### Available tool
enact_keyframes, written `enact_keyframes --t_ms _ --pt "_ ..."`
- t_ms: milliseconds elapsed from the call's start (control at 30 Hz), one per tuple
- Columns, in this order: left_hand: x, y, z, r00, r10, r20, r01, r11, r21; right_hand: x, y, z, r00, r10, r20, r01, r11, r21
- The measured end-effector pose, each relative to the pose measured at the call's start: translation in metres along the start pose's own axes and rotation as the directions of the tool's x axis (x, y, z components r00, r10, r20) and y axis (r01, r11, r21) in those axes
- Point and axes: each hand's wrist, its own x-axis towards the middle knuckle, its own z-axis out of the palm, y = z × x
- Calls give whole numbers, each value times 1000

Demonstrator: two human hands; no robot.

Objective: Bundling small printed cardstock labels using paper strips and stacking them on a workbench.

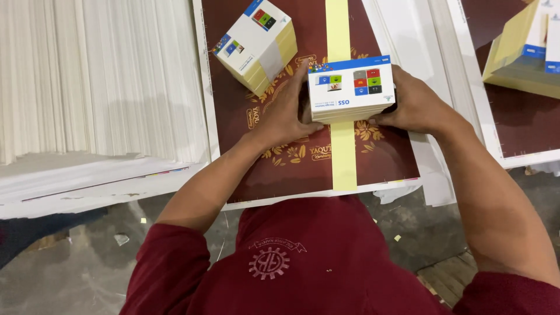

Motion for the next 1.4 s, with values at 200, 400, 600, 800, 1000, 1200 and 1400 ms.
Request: enact_keyframes --t_ms 200,400,600,800,1000,1200,1400 --pt "2 3 -3 1000 19 -2 -19 1000 7 2 2 -1 1000 -1 4 1 998 -70" --pt "6 -8 6 1000 -21 -1 21 999 -31 5 -7 -8 999 -23 23 26 987 -161" --pt "8 -8 4 1000 -15 5 15 999 51 5 -19 -16 999 -19 35 23 990 -136" --pt "9 -1 1 996 -84 19 82 994 68 4 -12 -13 999 -23 30 26 994 -109" --pt "-8 2 -5 999 33 -41 -37 994 -101 -21 28 8 975 -182 -131 207 955 215" --pt "15 71 -39 958 130 -257 -145 989 -41 -86 -13 30 899 172 -404 -22 937 349" --pt "101 94 -52 969 -178 172 133 960 245 -98 -15 58 838 -163 -522 95 984 -154"
